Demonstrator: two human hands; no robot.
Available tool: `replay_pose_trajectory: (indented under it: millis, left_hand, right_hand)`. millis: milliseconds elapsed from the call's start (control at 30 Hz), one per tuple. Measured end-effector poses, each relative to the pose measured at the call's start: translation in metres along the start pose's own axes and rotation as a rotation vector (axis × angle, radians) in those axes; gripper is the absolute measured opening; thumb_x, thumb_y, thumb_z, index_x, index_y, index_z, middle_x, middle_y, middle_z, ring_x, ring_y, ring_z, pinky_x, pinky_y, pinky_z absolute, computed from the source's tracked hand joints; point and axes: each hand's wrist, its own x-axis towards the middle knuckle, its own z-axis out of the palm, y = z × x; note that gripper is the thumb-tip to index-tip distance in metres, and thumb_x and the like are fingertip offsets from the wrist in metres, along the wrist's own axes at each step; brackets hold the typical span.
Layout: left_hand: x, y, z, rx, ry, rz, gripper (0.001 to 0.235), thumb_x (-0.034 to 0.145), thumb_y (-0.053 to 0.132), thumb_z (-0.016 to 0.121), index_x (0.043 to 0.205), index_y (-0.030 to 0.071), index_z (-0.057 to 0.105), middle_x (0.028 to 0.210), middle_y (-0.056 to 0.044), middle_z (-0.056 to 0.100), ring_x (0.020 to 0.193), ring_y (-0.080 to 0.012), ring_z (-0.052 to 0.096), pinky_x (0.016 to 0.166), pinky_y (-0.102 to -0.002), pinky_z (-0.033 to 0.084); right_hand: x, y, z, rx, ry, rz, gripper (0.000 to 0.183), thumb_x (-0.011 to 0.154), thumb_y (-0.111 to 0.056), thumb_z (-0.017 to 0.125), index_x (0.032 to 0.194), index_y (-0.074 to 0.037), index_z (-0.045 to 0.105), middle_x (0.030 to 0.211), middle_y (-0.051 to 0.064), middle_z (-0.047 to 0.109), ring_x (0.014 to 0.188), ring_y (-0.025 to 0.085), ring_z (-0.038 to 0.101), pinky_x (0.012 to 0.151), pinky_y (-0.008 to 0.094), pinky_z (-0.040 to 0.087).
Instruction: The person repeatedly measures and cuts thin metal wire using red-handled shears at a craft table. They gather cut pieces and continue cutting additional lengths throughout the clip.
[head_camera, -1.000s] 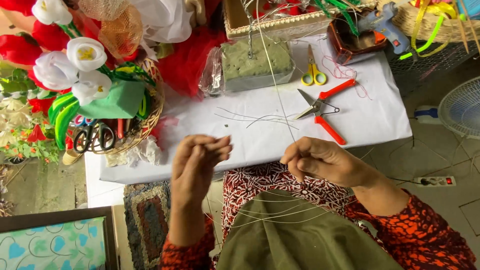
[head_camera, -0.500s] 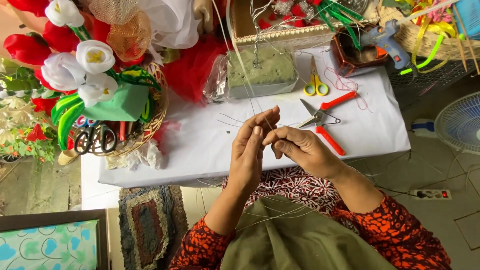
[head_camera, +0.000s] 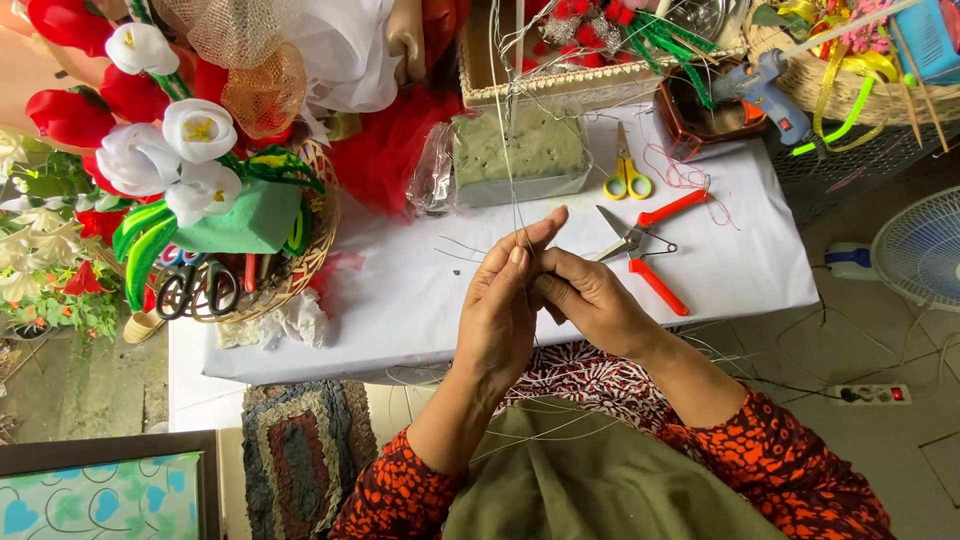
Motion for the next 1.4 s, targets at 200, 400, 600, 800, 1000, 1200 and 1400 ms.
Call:
replay_pose_trajectory:
  millis: [200, 400, 600, 800, 1000, 1200, 1400]
  left_hand:
    - [0.009, 0.014, 0.015, -0.006, 0.078, -0.01, 0.027, 0.097, 0.022, 0.051, 0.118, 0.006, 0.06, 0.142, -0.007, 0.052, 0.072, -0.0062, 0.053, 0.05, -0.016, 0.033]
    - [0.006, 0.014, 0.011, -0.011, 0.158, -0.099, 0.03, 0.094, 0.02, 0.056, 0.12, 0.007, 0.062, 0.14, -0.004, 0.055, 0.071, -0.0097, 0.052, 0.045, -0.02, 0.033]
    - [0.021, 0.046, 0.002, 0.007, 0.015, -0.009, 0.032, 0.1, 0.022, 0.047, 0.124, 0.001, 0.052, 0.122, -0.017, 0.063, 0.111, -0.0219, 0.062, 0.097, -0.035, 0.045]
    - [0.045, 0.051, -0.002, -0.053, 0.027, 0.082, 0.033, 0.104, 0.03, 0.041, 0.118, 0.002, 0.05, 0.09, -0.006, 0.053, 0.072, -0.0085, 0.042, 0.071, -0.023, 0.045]
    - [0.057, 0.053, 0.007, -0.104, 0.006, 0.112, 0.037, 0.102, 0.046, 0.032, 0.102, 0.011, 0.044, 0.075, -0.003, 0.042, 0.06, -0.0062, 0.03, 0.057, -0.019, 0.033]
    - [0.063, 0.051, 0.005, -0.073, 0.032, 0.08, 0.038, 0.101, 0.049, 0.03, 0.086, 0.015, 0.039, 0.066, -0.003, 0.04, 0.049, -0.0051, 0.019, 0.043, -0.017, 0.02]
    - [0.064, 0.046, 0.001, -0.263, -0.017, 0.117, 0.035, 0.103, 0.042, 0.038, 0.108, 0.009, 0.047, 0.077, -0.004, 0.045, 0.053, -0.0006, 0.03, 0.046, -0.012, 0.025]
  right_hand:
    - [0.004, 0.0, 0.005, -0.068, 0.06, 0.037, 0.023, 0.102, -0.012, 0.044, 0.094, -0.003, 0.064, 0.068, 0.006, 0.06, 0.063, 0.009, 0.052, 0.058, 0.025, 0.049]
    - [-0.005, 0.018, 0.011, -0.067, 0.103, 0.101, 0.024, 0.103, -0.013, 0.041, 0.098, -0.002, 0.062, 0.068, 0.006, 0.059, 0.065, 0.012, 0.051, 0.065, 0.03, 0.05]
    - [0.001, 0.002, 0.019, -0.135, 0.061, 0.146, 0.019, 0.1, -0.009, 0.041, 0.094, -0.005, 0.059, 0.053, 0.006, 0.054, 0.047, 0.012, 0.053, 0.047, 0.027, 0.05]
    - [0.005, 0.01, 0.02, -0.109, 0.031, 0.103, 0.022, 0.101, -0.006, 0.038, 0.093, -0.008, 0.057, 0.056, 0.003, 0.049, 0.051, 0.008, 0.043, 0.047, 0.026, 0.045]
    - [0.009, 0.0, 0.021, 0.08, 0.049, 0.162, 0.026, 0.103, -0.01, 0.035, 0.091, -0.007, 0.057, 0.052, -0.002, 0.041, 0.048, 0.003, 0.033, 0.044, 0.018, 0.036]
    - [0.008, 0.0, 0.021, 0.129, 0.004, 0.164, 0.028, 0.102, -0.007, 0.034, 0.087, -0.005, 0.057, 0.049, -0.003, 0.037, 0.047, 0.002, 0.028, 0.044, 0.017, 0.031]
    - [0.01, 0.001, 0.016, 0.174, 0.01, 0.174, 0.027, 0.103, -0.01, 0.035, 0.087, -0.005, 0.057, 0.049, -0.002, 0.036, 0.047, 0.003, 0.027, 0.043, 0.016, 0.03]
